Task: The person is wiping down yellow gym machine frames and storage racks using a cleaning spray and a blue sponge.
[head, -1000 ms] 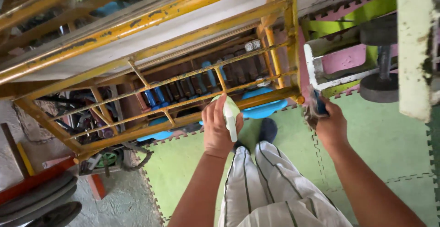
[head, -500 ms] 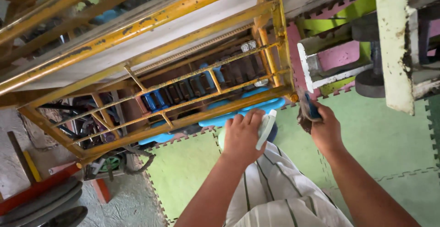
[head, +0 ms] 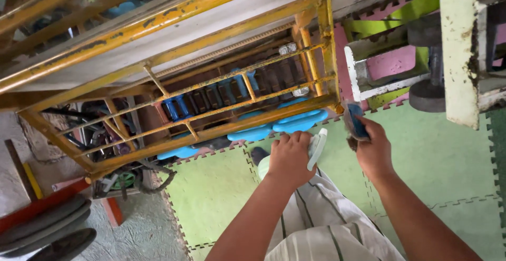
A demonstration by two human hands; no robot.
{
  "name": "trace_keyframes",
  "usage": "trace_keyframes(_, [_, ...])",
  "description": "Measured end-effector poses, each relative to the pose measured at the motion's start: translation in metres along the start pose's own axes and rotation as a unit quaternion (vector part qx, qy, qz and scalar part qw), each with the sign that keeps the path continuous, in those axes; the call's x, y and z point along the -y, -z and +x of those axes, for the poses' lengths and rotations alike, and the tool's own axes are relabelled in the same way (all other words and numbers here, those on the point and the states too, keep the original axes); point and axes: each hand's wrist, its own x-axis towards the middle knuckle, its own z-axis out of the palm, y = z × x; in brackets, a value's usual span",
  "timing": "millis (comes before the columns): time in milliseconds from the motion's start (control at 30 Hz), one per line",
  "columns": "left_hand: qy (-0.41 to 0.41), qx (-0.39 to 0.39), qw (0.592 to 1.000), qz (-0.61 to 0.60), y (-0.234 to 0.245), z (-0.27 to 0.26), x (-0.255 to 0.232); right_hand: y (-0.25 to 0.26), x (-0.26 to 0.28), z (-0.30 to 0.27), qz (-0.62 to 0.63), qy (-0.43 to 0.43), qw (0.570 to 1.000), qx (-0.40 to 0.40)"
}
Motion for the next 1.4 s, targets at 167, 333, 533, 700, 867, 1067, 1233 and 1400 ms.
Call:
trace_keyframes(167, [0.054, 0.055, 0.997, 0.004, -0.001, -0.003, 0.005, 0.0, 0.012, 0.007, 0.026, 0.01, 1.0, -0.003])
trace_keyframes(333, [0.127, 0.084, 0.988, 0.006, -0.018, -0.012, 0.025, -0.005, 0.024, 0.009, 0.07, 0.009, 0.997, 0.012])
trace_keyframes(533, [0.155, 0.07, 0.985, -0.006, -0.016, -0.026, 0.042, -0.014, 0.031, 0.013, -0.048, 0.19, 0.98, -0.02])
trace_keyframes(700, [0.178, 0.012, 0.983, -0.038, -0.01, -0.036, 0.055, -0.027, 0.04, 0.019, -0.138, 0.252, 0.957, -0.029])
trace_keyframes(867, [0.268, 0.042, 0.962, -0.036, -0.006, -0.042, 0.083, -0.041, 0.038, 0.021, -0.157, 0.248, 0.956, -0.024])
trace_keyframes(1067, [0.271, 0.051, 0.961, -0.036, -0.005, -0.071, 0.124, -0.067, 0.047, 0.013, -0.202, 0.182, 0.962, -0.031])
trace_keyframes(1233, [0.172, 0.003, 0.982, -0.076, 0.026, -0.091, 0.138, -0.094, 0.039, 0.012, -0.27, 0.199, 0.941, -0.053])
trace_keyframes(1400, [0.079, -0.17, 0.973, -0.135, 0.027, -0.115, 0.172, -0.133, 0.001, 0.016, -0.364, 0.143, 0.92, 0.032])
